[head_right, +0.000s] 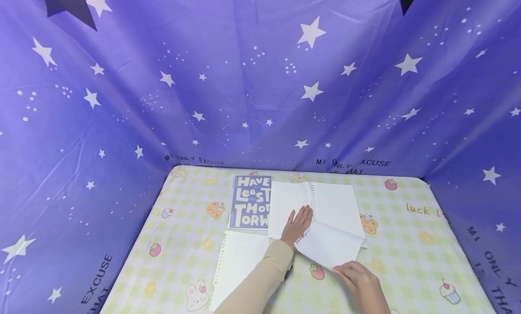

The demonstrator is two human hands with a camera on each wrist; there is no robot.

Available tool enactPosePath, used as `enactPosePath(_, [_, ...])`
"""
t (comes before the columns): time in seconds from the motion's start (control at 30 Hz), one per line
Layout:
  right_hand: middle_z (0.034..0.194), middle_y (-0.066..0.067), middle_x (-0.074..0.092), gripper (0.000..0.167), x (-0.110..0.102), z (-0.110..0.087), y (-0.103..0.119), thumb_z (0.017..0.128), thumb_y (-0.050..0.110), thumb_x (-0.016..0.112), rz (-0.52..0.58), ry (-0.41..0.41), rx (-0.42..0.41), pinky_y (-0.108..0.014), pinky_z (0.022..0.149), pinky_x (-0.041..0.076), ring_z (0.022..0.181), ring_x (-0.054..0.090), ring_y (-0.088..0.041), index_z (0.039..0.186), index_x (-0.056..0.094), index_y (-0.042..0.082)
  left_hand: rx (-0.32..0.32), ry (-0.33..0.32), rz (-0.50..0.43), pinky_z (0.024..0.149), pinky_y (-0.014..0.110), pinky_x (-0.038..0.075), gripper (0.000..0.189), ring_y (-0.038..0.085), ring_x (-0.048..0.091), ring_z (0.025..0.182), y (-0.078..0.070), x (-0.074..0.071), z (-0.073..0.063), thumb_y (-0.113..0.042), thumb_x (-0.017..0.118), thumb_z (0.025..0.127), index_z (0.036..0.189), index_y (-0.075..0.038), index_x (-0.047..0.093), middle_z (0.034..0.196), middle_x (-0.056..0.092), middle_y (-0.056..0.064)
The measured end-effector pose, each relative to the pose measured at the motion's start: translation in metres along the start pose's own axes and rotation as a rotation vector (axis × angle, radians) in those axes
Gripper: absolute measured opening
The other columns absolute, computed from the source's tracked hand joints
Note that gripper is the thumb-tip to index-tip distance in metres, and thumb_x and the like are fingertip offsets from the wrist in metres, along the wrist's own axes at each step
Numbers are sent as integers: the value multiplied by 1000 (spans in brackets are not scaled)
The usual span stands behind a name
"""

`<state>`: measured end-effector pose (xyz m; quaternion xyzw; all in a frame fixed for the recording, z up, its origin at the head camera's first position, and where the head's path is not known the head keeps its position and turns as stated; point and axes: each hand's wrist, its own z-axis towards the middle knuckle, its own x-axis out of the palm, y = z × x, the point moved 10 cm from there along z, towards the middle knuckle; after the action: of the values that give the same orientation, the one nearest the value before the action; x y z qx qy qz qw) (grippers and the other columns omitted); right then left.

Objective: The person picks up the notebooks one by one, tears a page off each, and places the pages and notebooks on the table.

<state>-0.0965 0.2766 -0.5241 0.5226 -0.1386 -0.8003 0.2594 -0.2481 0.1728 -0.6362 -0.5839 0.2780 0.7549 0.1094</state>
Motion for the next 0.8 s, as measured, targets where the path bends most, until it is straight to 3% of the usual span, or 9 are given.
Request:
enactPosePath(0.1, [78,15,69,30,0,-5,0,62,-6,85,12,-4,7,0,65,45,71,62,5,78,79,19,-26,-104,44,116,27,32,49,3,34,144,1,-4,1,-29,39,101,150,-26,42,156,40,-13])
enactPosePath(0.2, [76,17,69,32,0,-11,1,59,-7,85,33,-14,-6,2,66,44,71,62,6,77,78,19,-36,-123,38,115,26,32,48,2,35,143,0,-3,1,-26,41,101,149,-27,44,154,42,-14])
enactPosePath(0.33, [75,20,68,33,-2,-15,2,56,-9,84,70,-21,-18,1,64,44,69,62,8,74,78,18,-32,-36,-24,118,28,29,53,4,30,146,-3,2,2,-27,45,99,152,-25,38,158,36,-12])
enactPosePath(0.4, [74,22,68,32,0,-15,2,59,-7,84,89,13,14,-1,61,45,68,61,8,73,78,21,-35,7,-53,119,28,26,54,5,26,148,-3,3,2,-27,43,100,154,-24,35,160,33,-11])
enactPosePath(0.53, [74,21,69,23,4,-16,0,68,3,85,107,128,80,-6,56,46,68,60,10,74,78,25,-34,114,-146,122,29,20,56,6,18,151,-2,4,3,-27,35,102,158,-22,27,164,24,-10])
enactPosePath(0.63, [75,15,71,14,7,-18,0,73,11,84,118,228,104,-12,54,49,69,61,9,76,79,24,-36,177,-220,123,30,16,63,6,14,152,-1,5,3,-33,41,100,159,-21,22,165,19,-9])
enactPosePath(0.8, [78,11,73,2,12,-22,-4,79,22,81,93,396,202,-18,57,53,71,62,8,80,80,20,-44,212,-271,124,30,13,78,7,11,152,1,9,4,-46,51,94,160,-20,19,166,16,-8])
